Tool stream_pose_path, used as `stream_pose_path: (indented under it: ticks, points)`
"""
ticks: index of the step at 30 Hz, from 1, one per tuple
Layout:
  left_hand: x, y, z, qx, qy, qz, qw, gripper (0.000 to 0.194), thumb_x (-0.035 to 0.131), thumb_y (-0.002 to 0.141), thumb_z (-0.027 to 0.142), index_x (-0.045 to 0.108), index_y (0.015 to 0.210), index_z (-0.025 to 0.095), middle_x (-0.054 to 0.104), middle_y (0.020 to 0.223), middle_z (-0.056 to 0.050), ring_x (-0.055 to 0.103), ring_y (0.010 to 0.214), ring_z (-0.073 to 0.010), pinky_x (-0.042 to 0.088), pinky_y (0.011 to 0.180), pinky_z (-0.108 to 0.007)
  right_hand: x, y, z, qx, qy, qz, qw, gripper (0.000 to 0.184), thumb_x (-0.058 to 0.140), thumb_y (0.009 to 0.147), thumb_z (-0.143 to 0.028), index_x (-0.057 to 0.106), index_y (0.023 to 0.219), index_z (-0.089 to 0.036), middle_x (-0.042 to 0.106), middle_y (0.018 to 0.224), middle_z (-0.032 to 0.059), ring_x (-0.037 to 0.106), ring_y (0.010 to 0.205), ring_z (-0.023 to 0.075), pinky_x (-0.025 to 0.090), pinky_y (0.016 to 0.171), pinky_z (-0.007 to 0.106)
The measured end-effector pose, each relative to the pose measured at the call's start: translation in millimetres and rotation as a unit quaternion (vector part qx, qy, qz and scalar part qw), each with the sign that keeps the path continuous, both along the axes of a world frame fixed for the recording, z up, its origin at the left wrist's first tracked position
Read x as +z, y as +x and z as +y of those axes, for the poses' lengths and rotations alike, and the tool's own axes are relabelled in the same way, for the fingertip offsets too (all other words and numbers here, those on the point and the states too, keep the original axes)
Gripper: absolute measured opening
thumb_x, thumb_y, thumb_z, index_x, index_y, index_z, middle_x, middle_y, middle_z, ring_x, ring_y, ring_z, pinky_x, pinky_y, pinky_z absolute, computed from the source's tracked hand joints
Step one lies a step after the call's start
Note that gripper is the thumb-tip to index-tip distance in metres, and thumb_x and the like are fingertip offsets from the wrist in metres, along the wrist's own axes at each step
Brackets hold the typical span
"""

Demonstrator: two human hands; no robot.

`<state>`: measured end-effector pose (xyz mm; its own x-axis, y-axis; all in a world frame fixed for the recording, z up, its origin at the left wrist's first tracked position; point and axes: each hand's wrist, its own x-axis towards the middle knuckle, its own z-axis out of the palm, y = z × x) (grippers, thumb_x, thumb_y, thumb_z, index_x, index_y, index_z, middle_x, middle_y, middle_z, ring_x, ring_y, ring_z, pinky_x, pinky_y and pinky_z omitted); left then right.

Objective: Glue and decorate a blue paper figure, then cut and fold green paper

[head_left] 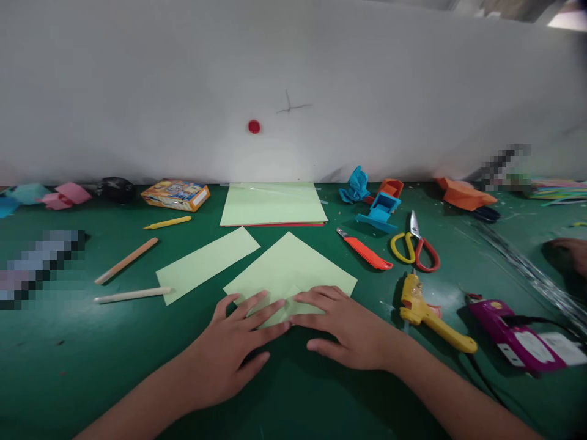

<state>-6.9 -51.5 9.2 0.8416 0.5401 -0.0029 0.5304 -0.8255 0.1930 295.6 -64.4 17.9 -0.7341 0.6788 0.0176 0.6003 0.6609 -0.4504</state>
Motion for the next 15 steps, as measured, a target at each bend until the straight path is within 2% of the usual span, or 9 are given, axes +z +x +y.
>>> stream_pose_path:
  ticks: [2,5,10,15]
  points:
    - [1.3,-2.5,-0.1,-0.012,-0.005,0.004,1.000,0.059,0.044,0.108,0.041,0.023,0.162,0.043,0.031,0.168,0.002,0.028,0.155,-0.0340,0.024,0.121,-0.059,0.0,2.1,-0.2,0.006,-0.009,0.002,1.000,0.050,0.045,0.106,-0.052,0.056,0.148,-0.028,0.046,0.161,0.0092,0.039,0.147,0.0294,0.028,0.122,0.051]
    - [1.9,-5.3,1.0,-0.020,-0.011,0.011,1.000,0.059,0.041,0.109,0.047,0.019,0.163,0.043,0.028,0.169,0.001,0.024,0.156,-0.0337,0.021,0.123,-0.059,1.6,3.6,-0.8,0.008,-0.023,-0.007,1.000,0.052,0.043,0.107,-0.053,0.054,0.151,-0.027,0.042,0.164,0.0067,0.035,0.151,0.0281,0.027,0.124,0.050]
    - [5.1,-7.7,4.7,-0.028,-0.043,0.010,0.999,0.064,0.044,0.108,0.048,0.015,0.164,0.040,0.029,0.169,-0.001,0.026,0.156,-0.0331,0.017,0.125,-0.058,4.9,4.0,-3.2,0.007,-0.035,-0.026,0.999,0.054,0.044,0.107,-0.050,0.049,0.154,-0.026,0.037,0.166,0.0080,0.031,0.154,0.0299,0.028,0.124,0.053]
    - [7.3,-10.4,8.2,-0.033,-0.055,0.022,0.998,0.066,0.045,0.108,0.046,0.013,0.165,0.037,0.029,0.168,-0.003,0.023,0.157,-0.0326,0.018,0.125,-0.058,6.4,4.6,-6.9,0.011,-0.050,-0.046,0.998,0.059,0.047,0.106,-0.050,0.040,0.160,-0.025,0.029,0.169,0.0092,0.024,0.157,0.0304,0.021,0.127,0.056]
